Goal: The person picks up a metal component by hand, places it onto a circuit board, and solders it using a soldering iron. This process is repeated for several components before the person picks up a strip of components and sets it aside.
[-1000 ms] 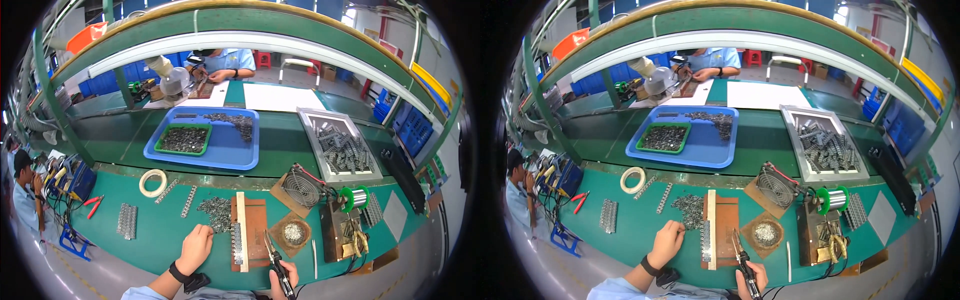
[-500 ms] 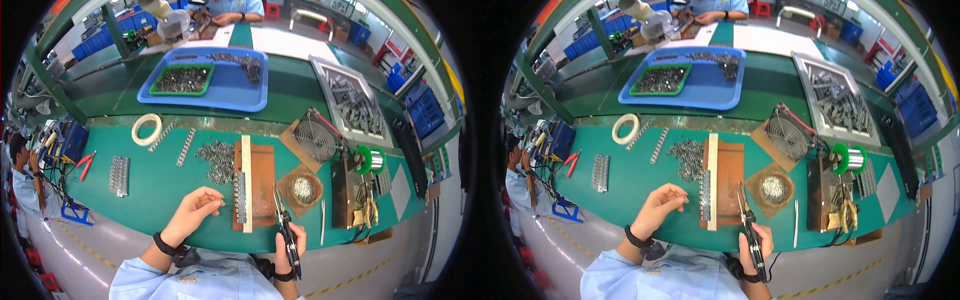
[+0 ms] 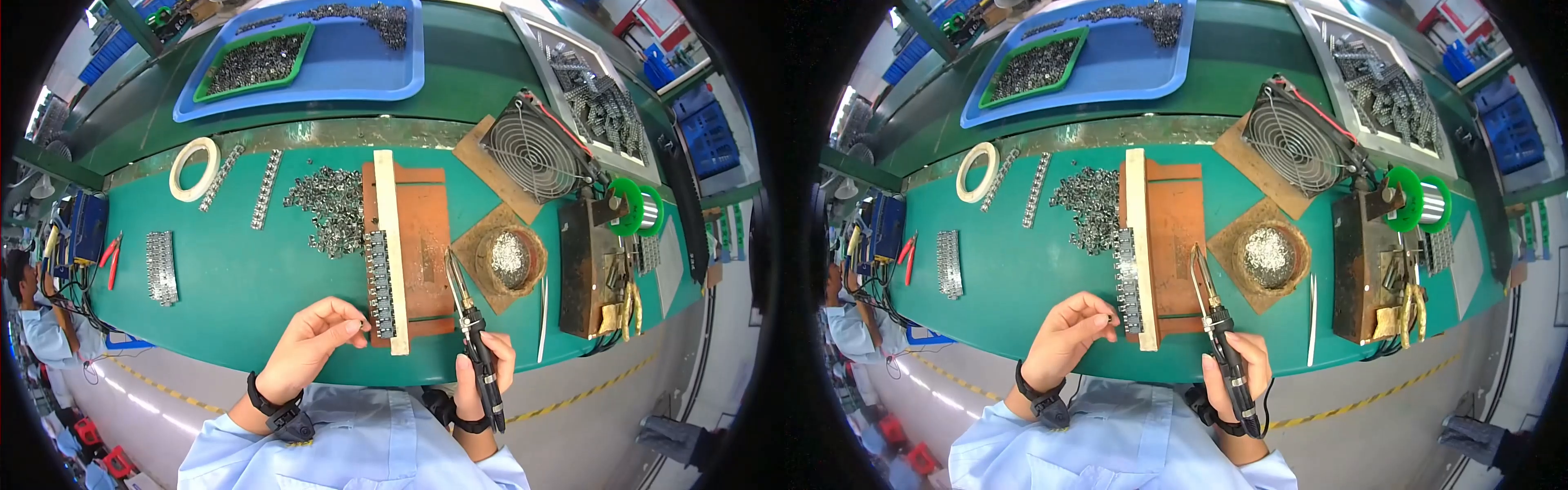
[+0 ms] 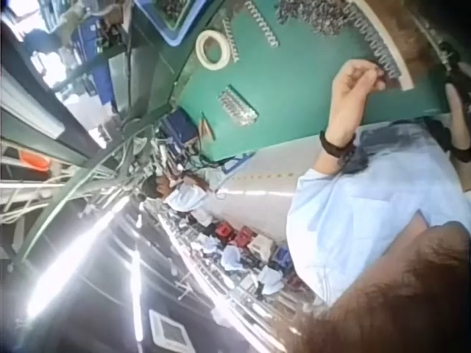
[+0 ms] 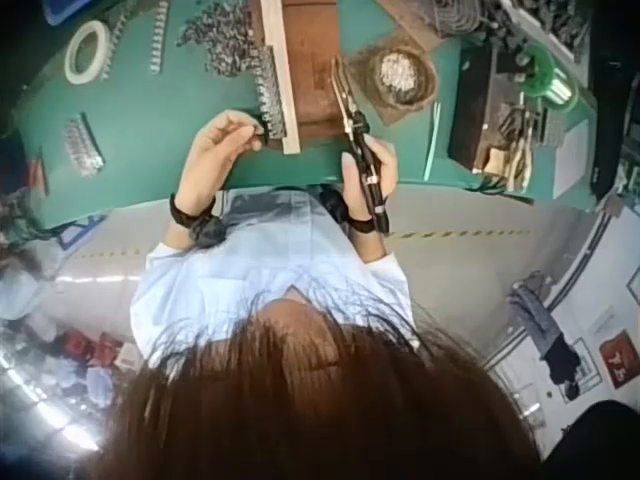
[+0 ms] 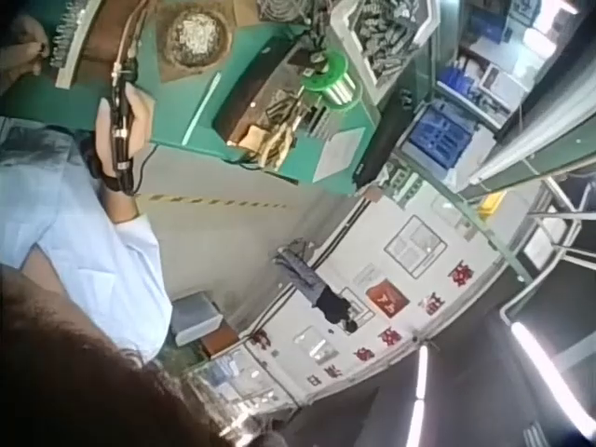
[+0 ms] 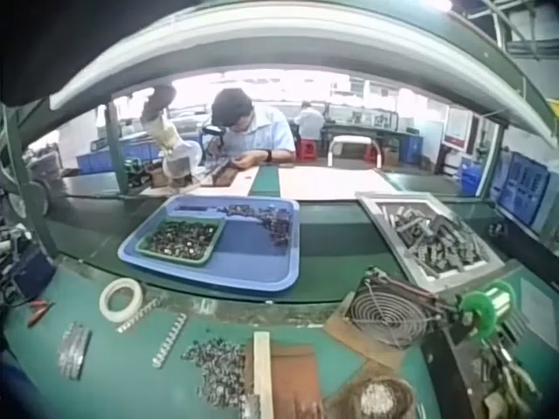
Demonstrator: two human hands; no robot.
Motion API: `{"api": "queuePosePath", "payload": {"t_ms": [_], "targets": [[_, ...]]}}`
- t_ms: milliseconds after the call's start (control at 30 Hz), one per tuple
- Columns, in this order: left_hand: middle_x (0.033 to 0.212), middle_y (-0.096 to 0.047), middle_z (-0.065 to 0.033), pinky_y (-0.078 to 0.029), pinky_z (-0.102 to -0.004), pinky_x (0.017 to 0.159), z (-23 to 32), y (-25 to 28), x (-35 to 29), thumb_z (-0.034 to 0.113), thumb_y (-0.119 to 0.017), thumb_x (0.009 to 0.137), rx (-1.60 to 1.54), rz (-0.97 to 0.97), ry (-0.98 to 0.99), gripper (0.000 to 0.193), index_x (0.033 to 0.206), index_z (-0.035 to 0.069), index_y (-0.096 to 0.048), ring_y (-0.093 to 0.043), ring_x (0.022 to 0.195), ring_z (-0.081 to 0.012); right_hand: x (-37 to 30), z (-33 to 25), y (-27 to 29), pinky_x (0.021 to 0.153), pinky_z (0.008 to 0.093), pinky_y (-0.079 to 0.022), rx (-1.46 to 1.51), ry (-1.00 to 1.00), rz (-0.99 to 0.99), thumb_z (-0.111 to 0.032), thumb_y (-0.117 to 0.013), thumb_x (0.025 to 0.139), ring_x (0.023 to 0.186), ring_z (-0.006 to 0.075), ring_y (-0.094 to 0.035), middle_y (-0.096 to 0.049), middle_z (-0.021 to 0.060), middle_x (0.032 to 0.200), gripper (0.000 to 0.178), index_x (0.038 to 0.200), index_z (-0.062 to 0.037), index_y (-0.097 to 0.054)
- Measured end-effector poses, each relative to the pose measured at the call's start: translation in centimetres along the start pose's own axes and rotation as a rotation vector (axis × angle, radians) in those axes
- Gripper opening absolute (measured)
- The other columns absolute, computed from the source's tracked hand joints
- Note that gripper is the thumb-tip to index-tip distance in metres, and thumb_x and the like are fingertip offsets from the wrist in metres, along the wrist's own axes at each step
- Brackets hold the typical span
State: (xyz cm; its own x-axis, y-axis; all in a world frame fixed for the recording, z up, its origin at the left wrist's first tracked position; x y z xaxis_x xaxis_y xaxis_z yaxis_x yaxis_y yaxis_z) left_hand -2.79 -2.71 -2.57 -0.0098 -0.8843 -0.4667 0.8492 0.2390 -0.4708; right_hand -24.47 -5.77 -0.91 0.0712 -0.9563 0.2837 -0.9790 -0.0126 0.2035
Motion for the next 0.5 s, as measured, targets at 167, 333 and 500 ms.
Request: {"api": "queuePosePath", "payload": {"t_ms": [167, 333, 500], "targets": [[0.088, -0.057, -0.0067, -0.044, -0.0247, 0.073, -0.17, 0.08, 0.38, 0.006, -0.052, 0.086, 0.054, 0.007, -0.009, 0.007, 0.092, 0.002, -0.052, -0.055, 0.078, -0.0137, 0.34, -0.39, 0.21, 0.064, 0.0276, -0.044, -0.004, 0.053, 0.045, -0.004, -0.066, 0.071, 0.071, 0.0189, -0.053, -0.054, 0.0142, 0.086, 0.035, 0.101, 0.0003, -0.050], [0.085, -0.056, -0.0044, -0.044, -0.0245, 0.073, -0.29, -0.43, 0.62, 0.006, -0.052, 0.086, 0.034, 0.019, -0.014, 0.007, 0.092, 0.003, -0.049, -0.055, 0.078, -0.0125, 0.21, -0.34, 0.22, 0.063, 0.0281, -0.044, -0.031, 0.073, 0.036, -0.006, -0.067, 0.070, 0.071, 0.0191, -0.054, -0.055, 0.0137, 0.085, 0.035, 0.101, -0.0003, -0.051], [0.085, -0.055, -0.0025, -0.045, -0.0234, 0.074, -0.51, -0.39, 0.79, 0.007, -0.052, 0.087, 0.026, 0.013, -0.016, 0.008, 0.092, 0.003, -0.048, -0.056, 0.080, -0.0110, 0.30, -0.07, 0.27, 0.063, 0.0285, -0.044, -0.017, 0.062, 0.046, -0.008, -0.067, 0.070, 0.070, 0.0193, -0.054, -0.055, 0.0128, 0.083, 0.034, 0.100, -0.0006, -0.051]]}}
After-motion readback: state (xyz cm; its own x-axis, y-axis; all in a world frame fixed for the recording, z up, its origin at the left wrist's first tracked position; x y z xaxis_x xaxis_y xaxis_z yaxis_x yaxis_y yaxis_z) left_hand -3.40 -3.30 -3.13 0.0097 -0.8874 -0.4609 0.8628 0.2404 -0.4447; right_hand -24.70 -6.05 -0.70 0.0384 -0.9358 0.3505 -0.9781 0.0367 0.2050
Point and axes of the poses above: each hand's wrist, its own x-axis towards the middle knuckle, its own y-axis out of the back of the hand, z = x × y, the point moved 7 cm from there along x, towards the middle knuckle
